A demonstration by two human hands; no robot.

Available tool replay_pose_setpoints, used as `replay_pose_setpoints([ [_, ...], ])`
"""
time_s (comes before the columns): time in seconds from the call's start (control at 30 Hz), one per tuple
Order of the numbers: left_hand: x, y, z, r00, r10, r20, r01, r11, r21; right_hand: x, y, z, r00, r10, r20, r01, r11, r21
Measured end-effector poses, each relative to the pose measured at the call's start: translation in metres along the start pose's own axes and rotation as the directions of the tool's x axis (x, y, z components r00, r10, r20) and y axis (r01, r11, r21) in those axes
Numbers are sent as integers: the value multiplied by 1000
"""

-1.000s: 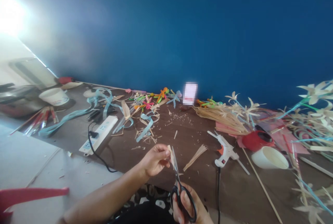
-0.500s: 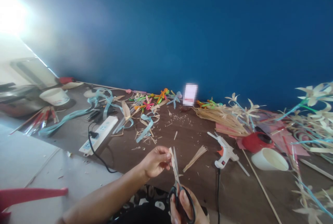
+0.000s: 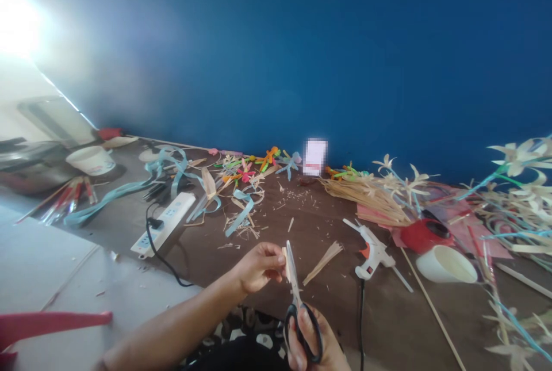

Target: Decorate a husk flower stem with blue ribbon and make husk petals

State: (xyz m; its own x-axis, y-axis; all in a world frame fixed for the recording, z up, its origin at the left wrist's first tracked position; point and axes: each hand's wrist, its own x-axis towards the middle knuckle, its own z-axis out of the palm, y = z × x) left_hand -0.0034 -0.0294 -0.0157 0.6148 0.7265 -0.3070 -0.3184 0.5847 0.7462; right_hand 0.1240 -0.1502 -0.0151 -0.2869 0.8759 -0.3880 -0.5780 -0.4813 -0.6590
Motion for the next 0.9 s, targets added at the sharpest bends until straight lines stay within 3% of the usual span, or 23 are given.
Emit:
replay_pose_setpoints([
  [0.07,-1,3,1,1000,-2,-15,3,999,52,1,-9,-4,995,-87,-51,84,995,-61],
  [0.13,-2,6,3,1000,11,-28,-8,993,118,1,-21,-11,986,-144,-79,122,965,-233],
  [0.23,-4,11,3,999,31,-35,-23,979,204,3,-35,-22,987,-144,-78,82,848,-524],
  [0.33,-3,14,2,998,39,-43,-28,970,243,5,-39,-29,991,-108,-81,24,731,-682],
  [0.6,-2,14,4,998,6,-56,11,955,296,13,-28,-37,992,-21,-124,-77,680,-729],
  [0.9,2,9,4,997,-26,-74,45,962,270,10,-29,-34,996,-26,-80,-37,720,-693],
])
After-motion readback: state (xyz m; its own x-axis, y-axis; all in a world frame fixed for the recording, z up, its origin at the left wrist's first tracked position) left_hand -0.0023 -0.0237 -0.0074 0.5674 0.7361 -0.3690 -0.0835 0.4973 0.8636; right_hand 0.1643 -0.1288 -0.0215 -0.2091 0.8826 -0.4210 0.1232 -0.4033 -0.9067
